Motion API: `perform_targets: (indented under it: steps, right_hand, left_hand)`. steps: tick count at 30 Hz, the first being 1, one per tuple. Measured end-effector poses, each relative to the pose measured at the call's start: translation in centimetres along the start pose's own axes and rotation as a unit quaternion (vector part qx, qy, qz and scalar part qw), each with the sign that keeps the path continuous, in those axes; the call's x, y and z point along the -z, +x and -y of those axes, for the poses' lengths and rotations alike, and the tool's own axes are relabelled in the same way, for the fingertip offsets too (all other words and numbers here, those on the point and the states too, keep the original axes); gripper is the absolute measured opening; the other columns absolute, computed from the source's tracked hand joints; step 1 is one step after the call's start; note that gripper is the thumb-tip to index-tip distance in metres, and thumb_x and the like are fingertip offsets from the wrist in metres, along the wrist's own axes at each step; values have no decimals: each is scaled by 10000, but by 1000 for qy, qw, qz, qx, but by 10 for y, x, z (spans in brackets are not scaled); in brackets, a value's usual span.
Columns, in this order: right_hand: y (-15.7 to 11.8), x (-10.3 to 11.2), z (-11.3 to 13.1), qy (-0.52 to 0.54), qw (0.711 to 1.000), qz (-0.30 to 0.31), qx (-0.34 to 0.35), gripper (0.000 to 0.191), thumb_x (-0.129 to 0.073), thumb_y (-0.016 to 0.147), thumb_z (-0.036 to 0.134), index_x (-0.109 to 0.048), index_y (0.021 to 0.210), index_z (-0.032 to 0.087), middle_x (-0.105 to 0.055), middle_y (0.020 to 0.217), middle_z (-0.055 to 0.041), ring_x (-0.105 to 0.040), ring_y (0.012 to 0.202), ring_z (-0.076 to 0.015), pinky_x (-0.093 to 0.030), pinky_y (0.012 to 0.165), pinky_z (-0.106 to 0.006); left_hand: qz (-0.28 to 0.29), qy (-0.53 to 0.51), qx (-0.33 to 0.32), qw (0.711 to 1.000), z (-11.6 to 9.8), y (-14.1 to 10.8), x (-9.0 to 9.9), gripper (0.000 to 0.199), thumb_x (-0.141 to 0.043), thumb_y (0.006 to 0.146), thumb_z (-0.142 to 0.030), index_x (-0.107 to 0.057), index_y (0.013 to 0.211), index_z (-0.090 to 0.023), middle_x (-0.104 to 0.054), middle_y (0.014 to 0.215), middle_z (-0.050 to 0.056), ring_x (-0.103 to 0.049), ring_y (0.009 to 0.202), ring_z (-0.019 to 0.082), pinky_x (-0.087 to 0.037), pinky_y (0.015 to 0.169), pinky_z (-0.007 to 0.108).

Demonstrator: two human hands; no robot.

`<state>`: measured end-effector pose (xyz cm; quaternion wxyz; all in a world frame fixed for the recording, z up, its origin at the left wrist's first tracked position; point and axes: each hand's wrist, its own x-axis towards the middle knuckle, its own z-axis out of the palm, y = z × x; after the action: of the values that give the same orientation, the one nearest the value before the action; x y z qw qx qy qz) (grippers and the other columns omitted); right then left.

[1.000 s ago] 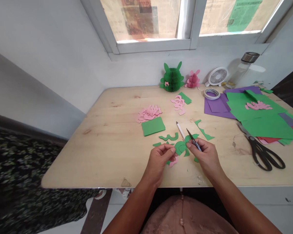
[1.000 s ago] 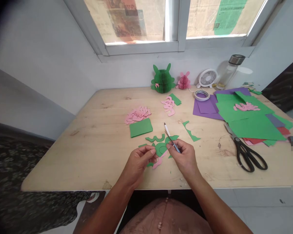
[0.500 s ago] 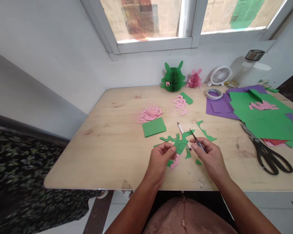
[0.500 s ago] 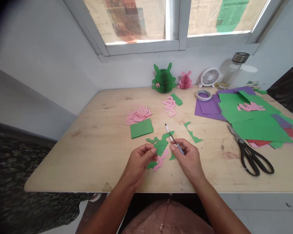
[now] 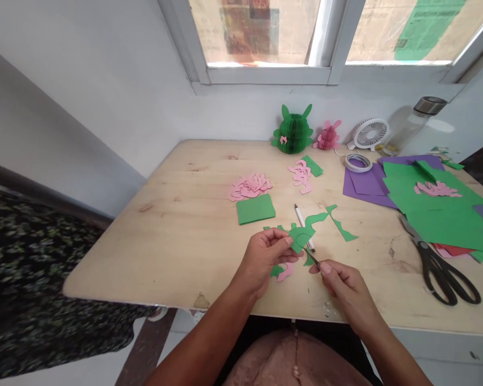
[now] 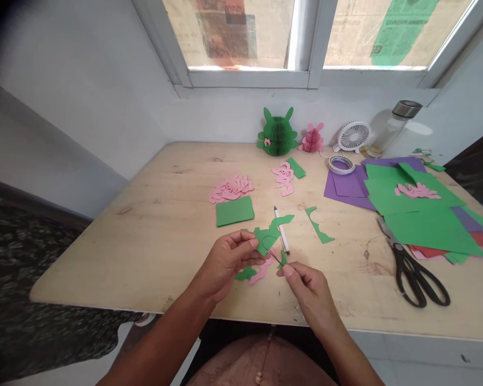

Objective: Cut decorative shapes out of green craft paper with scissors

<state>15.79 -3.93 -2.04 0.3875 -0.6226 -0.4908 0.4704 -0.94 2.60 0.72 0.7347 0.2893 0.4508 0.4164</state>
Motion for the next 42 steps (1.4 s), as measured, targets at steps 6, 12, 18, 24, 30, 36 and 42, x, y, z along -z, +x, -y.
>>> perform_targets:
  steps: [6,12,18,24,30,36,42]
  right_hand:
    - [1,-1,-5,20,1000,-14,-7,456,-542,811,567,-728,733,157,-298,499,48,-253,472,-118,-181,442,-247]
    - [0,-2,-11,41,999,-24,-17,450,-555,808,565,-720,742,152,-290,517,51,-251,487,-117,-179,449,-244]
    - [-1,-4,-15,71,996,-40,-31,452,-573,805,556,-708,751,128,-232,528,67,-193,497,-107,-133,466,-253]
    - [1,-4,-17,87,995,-42,-28,445,-573,814,538,-711,780,116,-217,524,73,-182,502,-106,-122,478,-261]
    - [3,-4,-14,84,995,-44,-32,449,-580,800,547,-706,750,118,-218,525,72,-183,500,-105,-126,473,-259]
    - [6,-4,-18,78,995,-49,-33,443,-581,799,543,-703,752,120,-230,516,71,-200,497,-106,-132,471,-258]
    - [7,-3,-21,59,996,-51,-33,439,-578,799,539,-706,756,122,-246,512,70,-215,490,-107,-137,472,-261]
  left_hand:
    - [5,7,-6,1000,0,-1,-5,262,-776,616,-300,-577,709,-157,-670,605,31,-683,616,193,-535,624,298]
    - [16,14,-20,1000,1,0,-10,210,-745,647,-276,-577,684,-155,-652,563,22,-664,568,169,-535,576,269]
    - [22,36,-23,999,-2,1,-12,186,-721,666,-257,-571,691,-151,-674,591,32,-665,562,156,-538,572,252]
    - [19,48,-20,998,-1,4,-15,163,-707,675,-226,-563,667,-152,-663,580,15,-668,556,151,-536,564,243]
    - [18,59,-19,998,-3,6,-17,111,-644,728,-175,-556,664,-152,-673,584,25,-670,551,146,-533,566,239]
    - [11,59,-9,998,-3,8,-17,118,-633,739,-146,-546,658,-150,-658,569,15,-663,534,134,-529,555,223]
    - [5,63,-3,998,-4,10,-18,115,-615,750,-128,-544,662,-151,-664,572,18,-668,536,136,-532,558,224]
